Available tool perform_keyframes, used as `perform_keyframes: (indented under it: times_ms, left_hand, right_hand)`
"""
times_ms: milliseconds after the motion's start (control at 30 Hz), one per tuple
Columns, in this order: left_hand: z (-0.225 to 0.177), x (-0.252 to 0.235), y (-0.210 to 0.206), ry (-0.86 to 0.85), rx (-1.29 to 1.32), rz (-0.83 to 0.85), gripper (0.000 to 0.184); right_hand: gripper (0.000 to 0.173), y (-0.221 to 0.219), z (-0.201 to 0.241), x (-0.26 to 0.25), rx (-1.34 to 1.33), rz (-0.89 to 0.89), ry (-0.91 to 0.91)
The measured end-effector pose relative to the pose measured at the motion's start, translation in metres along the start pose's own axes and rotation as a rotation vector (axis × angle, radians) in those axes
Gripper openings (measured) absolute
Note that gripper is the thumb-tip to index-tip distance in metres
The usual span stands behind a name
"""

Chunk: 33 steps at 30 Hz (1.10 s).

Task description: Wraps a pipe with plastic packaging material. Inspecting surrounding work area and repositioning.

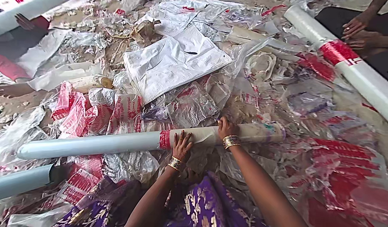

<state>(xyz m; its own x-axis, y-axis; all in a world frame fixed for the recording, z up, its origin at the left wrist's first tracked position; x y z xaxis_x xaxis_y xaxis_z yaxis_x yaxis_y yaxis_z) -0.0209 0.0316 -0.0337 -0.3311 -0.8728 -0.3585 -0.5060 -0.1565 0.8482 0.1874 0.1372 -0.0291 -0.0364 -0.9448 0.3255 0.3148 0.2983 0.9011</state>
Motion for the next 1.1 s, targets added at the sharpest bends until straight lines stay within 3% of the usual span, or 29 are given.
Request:
perform_keyframes:
  times_ms: [267, 367, 433, 533, 667, 767, 867, 1000, 1100]
  left_hand:
    - [0.004, -0.018, -0.001, 0.06, -0.009, -0.009, 0.012]
    - [0.012, -0.033, 0.002, 0.113, -0.006, 0.081, 0.022]
    - [0.02, -0.049, 0.004, 0.233, 0.049, 0.24, 0.027]
    - [0.031, -0.071, 0.005, 0.422, 0.088, 0.645, 0.03]
    - [0.042, -0.088, 0.006, 0.38, 0.192, 0.892, 0.031]
    - [0.058, -0.089, 0.025, 0.259, 0.32, 0.823, 0.03]
    - [0.078, -0.068, 0.048, 0.26, 0.32, 0.667, 0.027]
    - [0.078, -0.023, 0.042, 0.234, 0.221, 0.409, 0.037]
    - [0.066, -0.016, 0.033, 0.231, 0.197, 0.224, 0.027]
  right_hand:
    - [0.043, 0.003, 0.002, -0.008, -0.008, 0.073, -0.031]
    - [0.04, 0.004, 0.004, -0.012, -0.018, 0.073, -0.023]
    - [0.038, 0.005, 0.004, -0.015, -0.024, 0.053, -0.007]
    - [0.039, 0.005, 0.001, -0.016, -0.026, 0.085, -0.027]
    - [0.039, 0.007, -0.001, -0.017, -0.038, 0.075, -0.024]
    - [0.038, 0.007, -0.002, -0.015, -0.052, -0.011, 0.018]
    - [0.038, 0.008, -0.002, -0.017, -0.045, -0.011, 0.021]
    - [0.039, 0.007, 0.0, -0.019, -0.036, 0.04, -0.004]
    - [0.038, 0.006, 0.001, -0.016, -0.041, 0.002, 0.02]
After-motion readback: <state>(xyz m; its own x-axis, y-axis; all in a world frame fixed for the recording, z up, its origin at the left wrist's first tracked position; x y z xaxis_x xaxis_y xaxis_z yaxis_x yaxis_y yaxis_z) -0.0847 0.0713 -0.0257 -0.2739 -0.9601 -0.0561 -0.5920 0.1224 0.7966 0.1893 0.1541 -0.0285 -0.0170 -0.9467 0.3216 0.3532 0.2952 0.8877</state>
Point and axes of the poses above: each hand's wrist, its own x-axis away from the middle knuckle, its own y-axis out of the back of the hand, z = x × y, the point moved 9 cm from there along -x, towards the middle knuckle, and after that the axes turned 10 degrees about z, right-handed, at the moved point
